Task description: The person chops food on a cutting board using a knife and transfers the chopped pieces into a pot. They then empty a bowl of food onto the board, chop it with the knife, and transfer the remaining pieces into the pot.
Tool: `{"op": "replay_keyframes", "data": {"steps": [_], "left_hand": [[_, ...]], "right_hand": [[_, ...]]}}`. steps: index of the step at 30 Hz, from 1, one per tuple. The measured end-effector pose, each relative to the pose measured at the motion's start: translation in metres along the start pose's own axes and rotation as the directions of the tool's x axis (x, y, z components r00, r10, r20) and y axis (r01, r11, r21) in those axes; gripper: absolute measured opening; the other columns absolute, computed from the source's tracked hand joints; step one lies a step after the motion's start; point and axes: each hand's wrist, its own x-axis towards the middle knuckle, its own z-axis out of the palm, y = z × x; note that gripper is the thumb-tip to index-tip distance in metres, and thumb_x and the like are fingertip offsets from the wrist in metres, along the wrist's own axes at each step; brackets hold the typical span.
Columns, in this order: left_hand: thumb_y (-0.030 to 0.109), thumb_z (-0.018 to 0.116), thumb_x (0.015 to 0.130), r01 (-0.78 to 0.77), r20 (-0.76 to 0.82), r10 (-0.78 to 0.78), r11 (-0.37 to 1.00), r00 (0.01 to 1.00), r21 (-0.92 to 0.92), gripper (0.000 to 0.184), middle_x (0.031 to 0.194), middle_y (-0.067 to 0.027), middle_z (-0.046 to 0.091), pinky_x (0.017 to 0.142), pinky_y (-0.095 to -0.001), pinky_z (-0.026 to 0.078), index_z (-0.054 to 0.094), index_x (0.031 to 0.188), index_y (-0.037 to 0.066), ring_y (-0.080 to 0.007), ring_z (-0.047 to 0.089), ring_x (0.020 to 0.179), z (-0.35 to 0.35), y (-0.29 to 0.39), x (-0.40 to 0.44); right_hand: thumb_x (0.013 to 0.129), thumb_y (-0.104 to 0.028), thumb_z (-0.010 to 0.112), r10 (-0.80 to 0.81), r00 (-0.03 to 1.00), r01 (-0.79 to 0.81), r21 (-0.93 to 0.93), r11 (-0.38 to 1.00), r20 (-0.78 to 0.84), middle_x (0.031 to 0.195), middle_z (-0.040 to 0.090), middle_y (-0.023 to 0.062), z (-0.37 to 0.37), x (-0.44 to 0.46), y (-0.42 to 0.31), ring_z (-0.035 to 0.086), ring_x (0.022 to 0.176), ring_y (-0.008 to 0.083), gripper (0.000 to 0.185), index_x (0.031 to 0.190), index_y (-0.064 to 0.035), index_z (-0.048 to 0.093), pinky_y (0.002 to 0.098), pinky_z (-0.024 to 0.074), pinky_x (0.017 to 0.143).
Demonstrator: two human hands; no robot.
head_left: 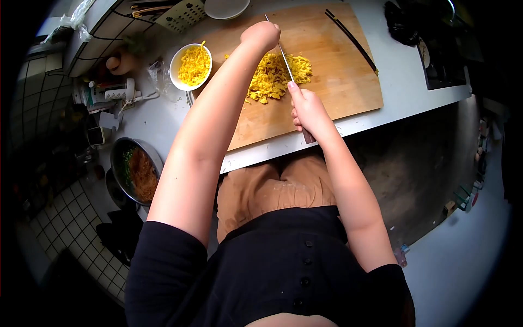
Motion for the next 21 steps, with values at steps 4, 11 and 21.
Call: {"op": "replay_keyframes", "data": {"steps": [4,11,21], "left_hand": [[0.028,0.033,0.089,-0.155,-0.027,0.162,0.975,0.986,0.159,0.042,0.096,-0.0242,0.064,0.081,-0.0468,0.047,0.065,0.09,-0.001,-0.0407,0.061,0.09,0.021,-0.016,-0.001],[0.02,0.039,0.089,-0.098,-0.089,0.114,0.98,0.989,0.176,0.034,0.094,-0.0172,0.068,0.076,-0.0435,0.051,0.068,0.093,0.003,-0.0341,0.065,0.089,0.026,-0.008,0.006],[0.026,0.034,0.089,-0.003,-0.103,-0.008,0.995,0.995,-0.103,0.039,0.092,-0.0243,0.064,0.08,-0.0465,0.047,0.064,0.09,0.0,-0.0405,0.06,0.088,0.022,-0.005,-0.021]], "right_hand": [[0.096,-0.049,0.043,-0.078,0.996,0.078,-0.008,0.997,-0.046,0.053,0.038,-0.0008,0.015,0.018,0.051,0.037,0.038,0.0085,0.046,0.072,-0.01,0.039,0.0248,0.0334,0.033],[0.095,-0.05,0.043,0.022,0.999,-0.025,0.099,0.995,0.035,0.053,0.037,-0.0018,0.0,0.009,0.027,0.036,0.038,0.0075,0.046,0.071,-0.011,0.038,0.0245,0.0331,0.034],[0.097,-0.047,0.042,-0.251,0.959,0.239,-0.097,0.966,-0.131,0.053,0.048,0.0074,0.027,0.032,0.078,0.048,0.04,0.0177,0.052,0.073,-0.0007,0.047,0.0324,0.0419,0.04]]}}
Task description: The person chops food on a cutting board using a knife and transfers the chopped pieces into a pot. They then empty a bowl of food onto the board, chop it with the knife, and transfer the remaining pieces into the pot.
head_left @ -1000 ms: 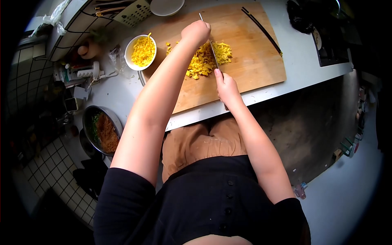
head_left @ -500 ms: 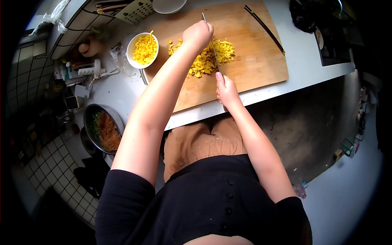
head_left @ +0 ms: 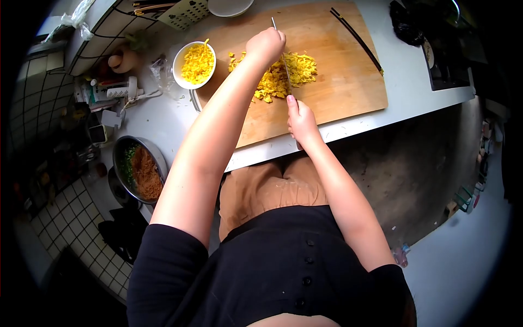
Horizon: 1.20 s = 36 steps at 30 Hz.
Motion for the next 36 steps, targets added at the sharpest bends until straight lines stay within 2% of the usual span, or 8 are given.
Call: {"op": "replay_keyframes", "data": {"steps": [8,11,16,19,23,28,31,36], "left_hand": [[0.023,0.036,0.089,-0.022,0.116,0.006,0.991,0.993,0.131,0.038,0.095,-0.0176,0.067,0.077,-0.0443,0.05,0.068,0.091,0.003,-0.035,0.065,0.086,-0.016,-0.01,0.013],[0.028,0.034,0.089,0.011,0.056,-0.01,1.0,0.998,-0.016,0.041,0.095,-0.0243,0.063,0.081,-0.0482,0.046,0.062,0.09,-0.003,-0.0417,0.06,0.091,-0.014,-0.008,-0.011],[0.026,0.035,0.089,0.003,0.017,-0.004,0.999,1.0,0.046,0.039,0.099,-0.0197,0.066,0.08,-0.0451,0.049,0.066,0.094,0.002,-0.0364,0.063,0.092,-0.012,-0.013,-0.002],[0.023,0.036,0.089,0.04,0.136,-0.055,0.992,0.989,0.117,0.038,0.105,-0.0177,0.065,0.083,-0.0427,0.049,0.067,0.096,0.002,-0.0336,0.062,0.098,-0.025,-0.011,0.011],[0.024,0.036,0.089,-0.011,0.083,0.001,0.992,0.997,0.129,0.038,0.103,-0.0186,0.065,0.081,-0.0436,0.05,0.067,0.095,0.002,-0.035,0.062,0.095,-0.019,-0.023,0.0],[0.022,0.035,0.09,0.03,-0.016,-0.029,0.995,0.999,0.098,0.037,0.1,-0.0185,0.066,0.077,-0.0439,0.051,0.066,0.095,0.001,-0.0357,0.063,0.092,-0.014,-0.018,-0.016],[0.021,0.035,0.09,0.013,0.087,-0.029,0.985,0.996,0.173,0.037,0.102,-0.0171,0.066,0.077,-0.0427,0.051,0.067,0.097,0.003,-0.0339,0.064,0.092,-0.023,-0.023,0.007],[0.023,0.035,0.09,0.065,0.1,-0.078,0.989,0.992,0.131,0.039,0.102,-0.0186,0.066,0.081,-0.0427,0.05,0.067,0.098,0.002,-0.0341,0.063,0.094,-0.029,-0.027,0.0]], "right_hand": [[0.095,-0.05,0.043,0.282,0.939,-0.314,0.152,0.937,0.197,0.054,0.04,0.0009,-0.014,-0.026,-0.081,0.039,0.038,0.0092,0.047,0.073,-0.009,0.039,0.0257,0.0351,0.034],[0.096,-0.044,0.044,0.04,0.999,-0.04,-0.062,0.997,0.001,0.065,0.056,0.0236,0.007,-0.011,0.001,0.056,0.063,0.0359,0.054,0.077,0.0067,0.053,0.042,0.046,0.063],[0.096,-0.049,0.042,0.09,0.993,-0.092,0.019,0.996,0.081,0.054,0.039,-0.0002,0.002,-0.007,-0.013,0.038,0.038,0.0087,0.046,0.075,-0.0085,0.041,0.0254,0.0343,0.034],[0.095,-0.049,0.043,0.263,0.943,-0.287,0.103,0.952,0.203,0.055,0.041,0.0011,-0.015,-0.017,-0.078,0.039,0.038,0.0097,0.046,0.074,-0.0082,0.041,0.0261,0.0353,0.033],[0.095,-0.049,0.043,0.207,0.97,-0.213,0.03,0.977,0.128,0.053,0.04,0.0002,0.003,-0.019,-0.05,0.039,0.038,0.0095,0.046,0.076,-0.0072,0.042,0.0257,0.0343,0.034],[0.096,-0.047,0.043,0.08,0.995,-0.078,-0.031,0.996,0.06,0.064,0.052,0.0154,0.011,-0.009,-0.008,0.05,0.059,0.0295,0.052,0.078,0.001,0.05,0.0372,0.042,0.057],[0.096,-0.049,0.043,0.218,0.959,-0.233,0.063,0.97,0.182,0.055,0.041,0.0001,-0.002,-0.013,-0.06,0.04,0.039,0.0088,0.046,0.077,-0.0071,0.043,0.0256,0.0369,0.034],[0.096,-0.049,0.043,0.146,0.98,-0.156,0.071,0.985,0.133,0.054,0.041,-0.0001,0.018,-0.015,-0.042,0.04,0.039,0.0095,0.046,0.075,-0.0071,0.042,0.0264,0.0365,0.035]]}}
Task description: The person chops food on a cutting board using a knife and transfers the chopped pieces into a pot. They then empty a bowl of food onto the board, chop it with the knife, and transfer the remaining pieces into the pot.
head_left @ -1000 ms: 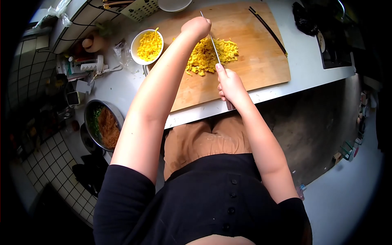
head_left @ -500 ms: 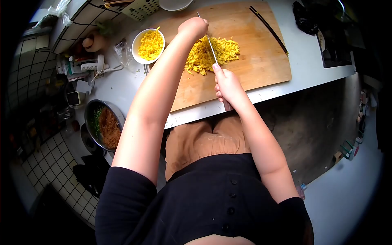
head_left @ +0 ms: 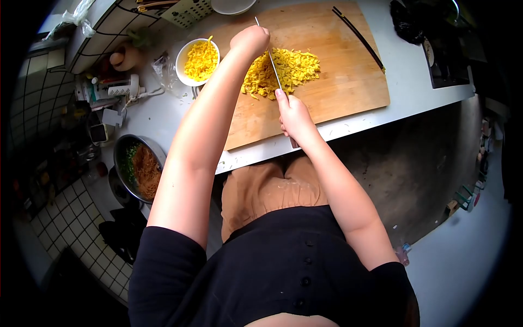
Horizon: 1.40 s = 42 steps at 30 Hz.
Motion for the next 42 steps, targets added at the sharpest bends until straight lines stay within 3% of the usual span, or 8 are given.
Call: {"op": "replay_keyframes", "data": {"steps": [2,10,26,30,31,34,39,42], "left_hand": [[0.026,0.035,0.09,-0.047,-0.071,0.041,0.996,0.997,-0.075,0.042,0.101,-0.0207,0.065,0.081,-0.0442,0.049,0.067,0.096,0.0,-0.0362,0.062,0.094,0.011,-0.002,-0.011],[0.024,0.033,0.089,0.041,0.041,-0.04,0.999,0.998,-0.017,0.041,0.105,-0.019,0.064,0.084,-0.0427,0.048,0.066,0.099,0.002,-0.0355,0.061,0.097,-0.009,-0.008,0.012],[0.026,0.032,0.09,0.005,0.029,-0.004,0.999,1.0,-0.038,0.043,0.105,-0.02,0.064,0.085,-0.0438,0.047,0.065,0.1,0.001,-0.0375,0.061,0.097,-0.004,-0.025,0.003],[0.029,0.03,0.092,0.015,-0.162,-0.038,0.99,0.986,-0.143,0.047,0.101,-0.0238,0.064,0.084,-0.0458,0.047,0.064,0.094,-0.003,-0.0387,0.061,0.094,0.016,-0.021,-0.021],[0.03,0.03,0.092,0.008,-0.168,-0.036,0.986,0.985,-0.166,0.048,0.099,-0.0242,0.064,0.084,-0.0464,0.047,0.064,0.093,-0.003,-0.0394,0.061,0.094,0.019,-0.031,-0.014],[0.025,0.033,0.091,-0.015,-0.099,0.004,0.993,0.995,-0.116,0.042,0.101,-0.0225,0.064,0.083,-0.0459,0.048,0.064,0.095,-0.002,-0.0388,0.061,0.093,0.007,-0.036,-0.003],[0.017,0.037,0.088,-0.045,-0.001,0.046,0.995,0.999,0.094,0.035,0.103,-0.019,0.065,0.08,-0.0434,0.05,0.067,0.097,0.002,-0.036,0.063,0.092,-0.011,-0.025,-0.012],[0.02,0.037,0.089,0.013,-0.111,-0.016,1.0,0.994,-0.026,0.037,0.102,-0.019,0.065,0.08,-0.0436,0.05,0.067,0.097,0.001,-0.0355,0.063,0.094,0.004,-0.021,-0.025]], "right_hand": [[0.096,-0.049,0.043,-0.199,0.975,0.188,-0.113,0.976,-0.103,0.052,0.04,-0.0004,0.007,0.015,0.038,0.039,0.038,0.01,0.047,0.075,-0.0067,0.042,0.0268,0.0358,0.036],[0.096,-0.048,0.043,0.138,0.986,-0.139,0.013,0.99,0.09,0.052,0.04,-0.0004,-0.01,-0.008,-0.049,0.039,0.039,0.0094,0.046,0.075,-0.0069,0.042,0.0268,0.0356,0.035],[0.097,-0.047,0.041,0.068,0.997,-0.064,-0.077,0.995,0.045,0.056,0.044,0.003,0.012,-0.01,-0.034,0.042,0.039,0.011,0.046,0.074,-0.0064,0.042,0.0273,0.039,0.036],[0.097,-0.046,0.042,-0.375,0.913,0.319,-0.291,0.902,-0.162,0.056,0.049,0.0081,0.027,0.003,0.023,0.047,0.042,0.0165,0.05,0.077,-0.0009,0.048,0.0334,0.0419,0.045],[0.095,-0.045,0.043,-0.16,0.982,0.131,-0.235,0.963,-0.106,0.078,0.059,0.0313,0.025,0.003,0.019,0.059,0.079,0.0464,0.056,0.082,0.0082,0.056,0.047,0.0466,0.071],[0.097,-0.046,0.042,-0.135,0.99,0.119,-0.255,0.959,-0.046,0.057,0.048,0.0076,0.019,0.01,0.006,0.046,0.042,0.0156,0.049,0.076,-0.002,0.047,0.0323,0.0408,0.043],[0.097,-0.047,0.04,0.124,0.989,-0.129,0.058,0.99,0.085,0.052,0.037,-0.0019,0.022,-0.017,-0.038,0.036,0.037,0.0092,0.045,0.073,-0.0094,0.039,0.0262,0.0336,0.034],[0.097,-0.049,0.04,-0.12,0.993,0.119,-0.036,0.992,-0.018,0.053,0.037,-0.0014,0.028,0.015,0.049,0.036,0.038,0.0087,0.045,0.074,-0.0102,0.038,0.0258,0.033,0.034]]}}
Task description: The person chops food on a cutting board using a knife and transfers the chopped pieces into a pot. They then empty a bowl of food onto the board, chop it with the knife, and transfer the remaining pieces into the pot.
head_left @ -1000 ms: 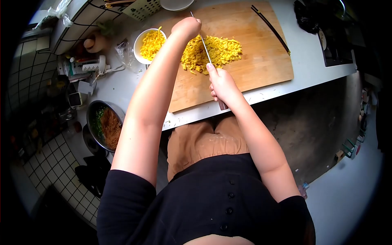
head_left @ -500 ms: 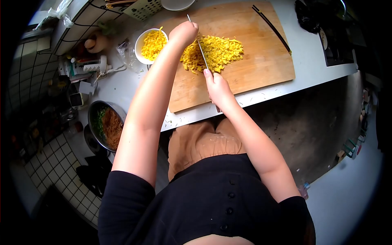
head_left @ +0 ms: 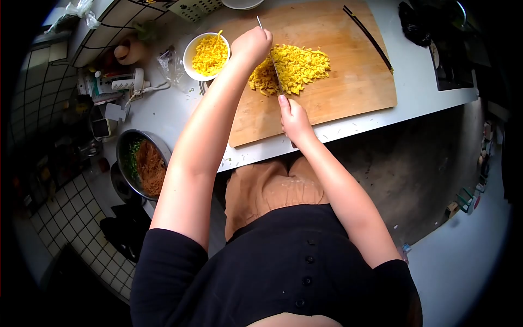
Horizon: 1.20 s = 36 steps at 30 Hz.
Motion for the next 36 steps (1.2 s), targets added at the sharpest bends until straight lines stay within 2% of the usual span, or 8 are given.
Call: {"op": "replay_keyframes", "data": {"steps": [9,12,13,14,23,28,30,36], "left_hand": [[0.019,0.037,0.089,0.092,0.247,-0.102,0.994,0.964,0.051,0.036,0.105,-0.0168,0.065,0.083,-0.0423,0.05,0.067,0.101,0.004,-0.0353,0.063,0.096,-0.025,0.003,0.027],[0.028,0.034,0.09,-0.138,0.109,0.128,0.986,0.986,0.092,0.042,0.098,-0.0235,0.064,0.082,-0.0456,0.048,0.063,0.095,-0.002,-0.0381,0.061,0.09,-0.001,-0.018,0.02],[0.025,0.035,0.09,-0.031,0.064,0.034,0.999,0.997,-0.043,0.039,0.098,-0.024,0.063,0.08,-0.046,0.048,0.062,0.091,-0.003,-0.0389,0.061,0.091,-0.006,-0.004,0.004],[0.025,0.039,0.088,-0.056,-0.03,0.057,0.998,0.998,0.031,0.037,0.1,-0.0181,0.066,0.081,-0.0435,0.05,0.067,0.096,0.003,-0.0367,0.063,0.09,-0.002,0.002,-0.001],[0.026,0.036,0.089,0.128,0.221,-0.133,0.991,0.966,0.033,0.04,0.107,-0.0173,0.064,0.085,-0.042,0.048,0.067,0.102,0.003,-0.0353,0.061,0.099,-0.02,-0.011,0.03],[0.027,0.033,0.09,-0.11,-0.056,0.112,0.993,0.992,0.036,0.041,0.097,-0.0205,0.066,0.08,-0.0463,0.049,0.064,0.092,0.0,-0.0388,0.063,0.089,-0.004,-0.007,-0.004],[0.027,0.034,0.09,0.017,-0.049,-0.018,1.0,0.999,-0.02,0.041,0.095,-0.0193,0.067,0.079,-0.046,0.05,0.066,0.094,0.001,-0.0374,0.064,0.089,0.001,-0.011,0.006],[0.029,0.033,0.09,0.021,0.013,-0.022,0.998,1.0,0.064,0.046,0.09,-0.023,0.065,0.079,-0.0457,0.049,0.066,0.089,-0.002,-0.0391,0.063,0.085,-0.034,0.008,-0.012]], "right_hand": [[0.096,-0.051,0.041,0.258,0.953,-0.28,0.134,0.951,0.161,0.053,0.038,-0.0007,-0.014,-0.017,-0.102,0.038,0.038,0.0089,0.047,0.073,-0.0101,0.039,0.0257,0.0347,0.034],[0.096,-0.051,0.041,0.131,0.991,-0.133,0.051,0.99,0.04,0.053,0.038,-0.0007,0.005,-0.004,-0.036,0.038,0.038,0.0092,0.047,0.074,-0.0095,0.038,0.0259,0.0336,0.034],[0.096,-0.051,0.041,0.098,0.995,-0.098,0.037,0.994,0.009,0.053,0.038,-0.0007,0.01,-0.001,-0.022,0.038,0.038,0.0093,0.047,0.074,-0.0093,0.038,0.026,0.0333,0.034],[0.096,-0.051,0.04,0.083,0.997,-0.082,0.05,0.995,-0.01,0.053,0.038,-0.0006,0.011,-0.002,-0.021,0.038,0.038,0.0094,0.047,0.074,-0.0091,0.038,0.026,0.033,0.034],[0.097,-0.047,0.04,0.197,0.973,-0.202,0.034,0.979,0.12,0.054,0.039,0.0,-0.001,-0.015,-0.09,0.04,0.04,0.0096,0.045,0.076,-0.0072,0.039,0.0264,0.038,0.035],[0.097,-0.046,0.042,-0.051,0.996,0.051,-0.003,0.999,-0.074,0.052,0.038,-0.0014,0.024,-0.001,-0.004,0.04,0.039,0.0097,0.044,0.078,-0.006,0.043,0.0265,0.0358,0.037],[0.097,-0.045,0.042,-0.049,0.997,0.049,0.006,0.999,-0.057,0.052,0.038,-0.002,0.023,-0.002,-0.011,0.037,0.039,0.009,0.043,0.077,-0.007,0.044,0.0262,0.0325,0.036],[0.098,-0.044,0.04,0.065,0.992,-0.084,0.179,0.98,0.11,0.053,0.035,-0.0036,-0.01,-0.026,-0.049,0.033,0.039,0.0067,0.042,0.074,-0.0098,0.039,0.0238,0.0307,0.035]]}}
